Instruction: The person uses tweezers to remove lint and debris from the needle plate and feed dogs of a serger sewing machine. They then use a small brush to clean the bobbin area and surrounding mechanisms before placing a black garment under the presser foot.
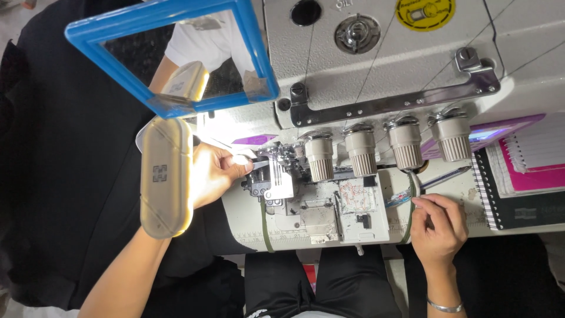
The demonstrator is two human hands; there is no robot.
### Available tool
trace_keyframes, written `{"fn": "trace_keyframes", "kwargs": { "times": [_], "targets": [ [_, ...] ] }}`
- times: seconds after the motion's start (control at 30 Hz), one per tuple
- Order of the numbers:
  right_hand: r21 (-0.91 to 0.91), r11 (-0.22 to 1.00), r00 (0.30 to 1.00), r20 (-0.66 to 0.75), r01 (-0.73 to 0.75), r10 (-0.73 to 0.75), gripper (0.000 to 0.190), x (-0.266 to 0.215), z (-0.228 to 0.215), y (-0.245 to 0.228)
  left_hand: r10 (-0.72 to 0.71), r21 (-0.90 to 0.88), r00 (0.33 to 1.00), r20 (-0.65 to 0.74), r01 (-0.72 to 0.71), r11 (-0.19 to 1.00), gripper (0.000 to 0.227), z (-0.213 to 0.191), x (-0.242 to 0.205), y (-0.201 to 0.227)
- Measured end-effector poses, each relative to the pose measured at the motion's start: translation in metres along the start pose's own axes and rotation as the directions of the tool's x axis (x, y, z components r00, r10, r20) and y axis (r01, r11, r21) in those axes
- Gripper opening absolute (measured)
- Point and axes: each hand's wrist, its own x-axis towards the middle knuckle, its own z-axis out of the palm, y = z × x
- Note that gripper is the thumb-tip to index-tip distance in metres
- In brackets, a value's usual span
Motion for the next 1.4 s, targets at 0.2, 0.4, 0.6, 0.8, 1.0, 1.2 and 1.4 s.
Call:
{"fn": "trace_keyframes", "kwargs": {
  "times": [0.2, 0.4, 0.6, 0.8, 1.0, 1.2, 1.4],
  "targets": [
    [0.006, 1.000, 1.000, 0.001, -0.009, 0.009, 0.029, 0.001, -0.001, -0.001, 0.125, -0.088, 0.988, -0.092, -0.133, 0.987, 0.029, -0.006, -0.016, -0.009],
    [0.010, 1.000, 1.000, -0.007, 0.001, -0.001, 0.028, 0.000, 0.000, 0.000, 0.428, 0.035, 0.887, -0.173, -0.428, 0.903, 0.055, -0.027, -0.056, -0.003],
    [0.007, 1.000, 1.000, -0.005, 0.011, -0.011, 0.028, 0.001, 0.000, -0.001, 0.202, 0.291, 0.898, -0.391, -0.087, 0.953, 0.028, -0.030, -0.094, -0.048],
    [-0.007, 1.000, 1.000, -0.004, 0.011, -0.011, 0.025, 0.002, -0.002, -0.010, 0.354, 0.217, 0.712, -0.606, -0.281, 0.935, 0.015, -0.017, -0.100, -0.056],
    [-0.005, 1.000, 1.000, 0.005, 0.010, -0.010, 0.025, -0.004, -0.001, -0.011, 0.042, -0.325, 0.998, 0.057, -0.021, 0.946, 0.047, -0.017, -0.098, -0.013],
    [-0.038, 0.999, 1.000, 0.025, 0.008, -0.007, 0.026, -0.014, 0.001, -0.008, 0.115, -0.295, 0.990, -0.087, -0.136, 0.946, 0.039, -0.005, -0.090, -0.057],
    [-0.090, 0.995, 0.999, 0.002, 0.044, -0.044, 0.030, -0.020, 0.009, -0.015, 0.491, 0.012, 0.697, -0.522, -0.569, 0.822, 0.021, 0.007, -0.088, -0.095]
  ]
}}
